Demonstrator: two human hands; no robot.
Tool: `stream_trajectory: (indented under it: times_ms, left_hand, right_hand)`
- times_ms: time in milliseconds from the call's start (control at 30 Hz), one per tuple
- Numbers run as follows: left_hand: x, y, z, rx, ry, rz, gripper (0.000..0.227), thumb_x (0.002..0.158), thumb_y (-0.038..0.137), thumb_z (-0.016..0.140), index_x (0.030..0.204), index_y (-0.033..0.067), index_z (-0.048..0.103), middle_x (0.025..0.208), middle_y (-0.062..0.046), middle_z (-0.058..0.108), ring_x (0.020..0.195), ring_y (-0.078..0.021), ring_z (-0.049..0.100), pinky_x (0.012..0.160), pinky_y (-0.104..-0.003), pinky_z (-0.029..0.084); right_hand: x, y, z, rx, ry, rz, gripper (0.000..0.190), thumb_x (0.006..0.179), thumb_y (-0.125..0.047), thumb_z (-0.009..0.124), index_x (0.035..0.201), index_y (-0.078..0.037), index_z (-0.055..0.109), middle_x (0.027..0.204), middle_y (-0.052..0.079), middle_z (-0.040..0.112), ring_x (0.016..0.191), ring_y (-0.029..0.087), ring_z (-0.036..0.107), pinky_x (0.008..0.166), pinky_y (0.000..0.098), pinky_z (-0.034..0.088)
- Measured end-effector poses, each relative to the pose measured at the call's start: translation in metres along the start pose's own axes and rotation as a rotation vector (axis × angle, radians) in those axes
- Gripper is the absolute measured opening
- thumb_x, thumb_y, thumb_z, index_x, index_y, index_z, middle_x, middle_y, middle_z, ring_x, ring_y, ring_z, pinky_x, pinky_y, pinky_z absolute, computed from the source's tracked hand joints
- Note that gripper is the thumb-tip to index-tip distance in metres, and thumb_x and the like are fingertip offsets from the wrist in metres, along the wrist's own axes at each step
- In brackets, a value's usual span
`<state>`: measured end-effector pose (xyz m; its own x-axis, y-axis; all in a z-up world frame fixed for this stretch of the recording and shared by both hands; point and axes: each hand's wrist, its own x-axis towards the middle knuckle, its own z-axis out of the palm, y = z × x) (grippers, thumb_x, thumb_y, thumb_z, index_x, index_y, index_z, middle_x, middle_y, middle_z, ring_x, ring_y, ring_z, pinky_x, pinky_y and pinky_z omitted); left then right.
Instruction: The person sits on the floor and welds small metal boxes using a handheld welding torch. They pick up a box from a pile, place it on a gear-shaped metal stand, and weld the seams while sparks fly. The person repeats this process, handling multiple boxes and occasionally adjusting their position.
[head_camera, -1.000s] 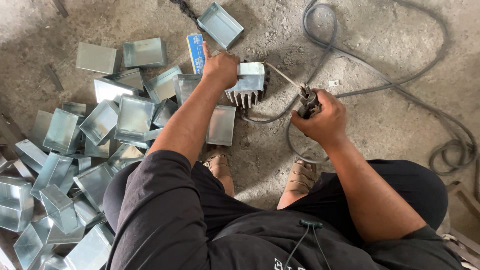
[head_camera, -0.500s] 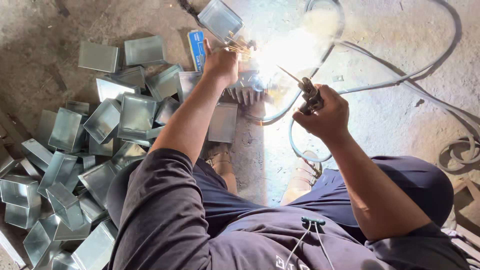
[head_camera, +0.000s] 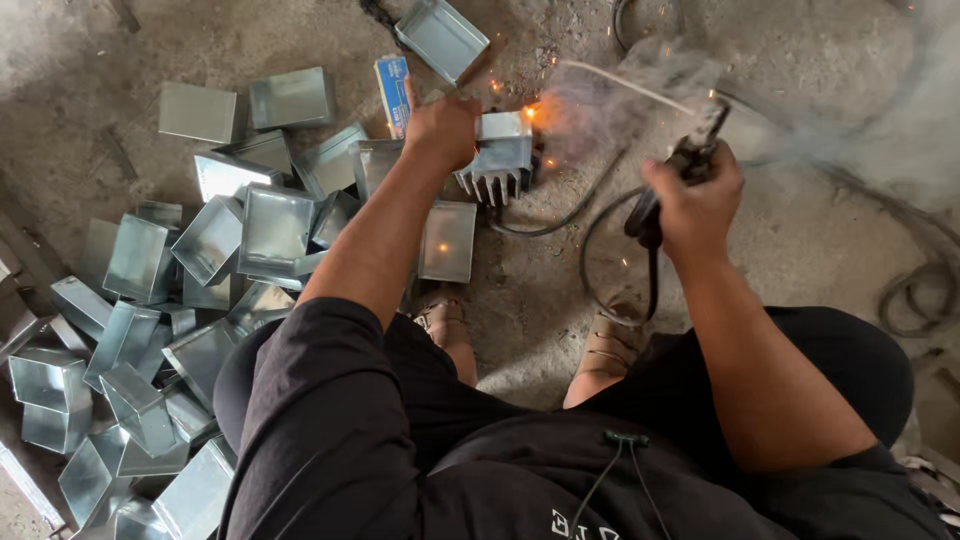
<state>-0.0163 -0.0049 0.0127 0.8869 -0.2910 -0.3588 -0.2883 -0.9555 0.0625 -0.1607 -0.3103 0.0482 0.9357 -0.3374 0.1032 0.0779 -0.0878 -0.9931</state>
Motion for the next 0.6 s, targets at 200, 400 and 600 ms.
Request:
stream_trajectory:
  times_ms: [200,400,600]
  left_hand:
    - [0.003,-0.002,0.003,0.038,-0.004,0.036,0.05,0.083,0.031,0.08,0.127,0.0173,0.063,0.119,-0.014,0.071,0.122,-0.0346,0.062,0.117,-0.072,0.004]
    - [-0.001,-0.007,0.003,0.081,-0.046,0.086,0.048,0.091,0.028,0.075,0.135,0.0192,0.058,0.123,-0.011,0.071,0.124,-0.0322,0.062,0.123,-0.067,-0.001]
    - [-0.007,-0.008,0.002,0.012,0.166,0.195,0.055,0.089,0.025,0.074,0.141,0.022,0.055,0.137,0.001,0.065,0.135,-0.018,0.053,0.123,-0.063,-0.005]
  right_hand:
    - [0.024,-0.018,-0.012,0.764,0.168,0.55,0.039,0.084,-0.036,0.067,0.104,-0.007,0.053,0.081,0.013,0.06,0.073,0.029,0.064,0.07,0.0473,0.056]
    - [0.024,-0.007,-0.015,0.648,0.112,0.671,0.041,0.086,-0.039,0.071,0.108,-0.011,0.051,0.089,0.011,0.059,0.079,0.027,0.063,0.074,0.0469,0.057]
    - [0.029,0.0,-0.024,0.672,0.139,0.588,0.043,0.088,-0.041,0.076,0.108,-0.013,0.05,0.087,0.01,0.057,0.074,0.026,0.061,0.069,0.0445,0.053]
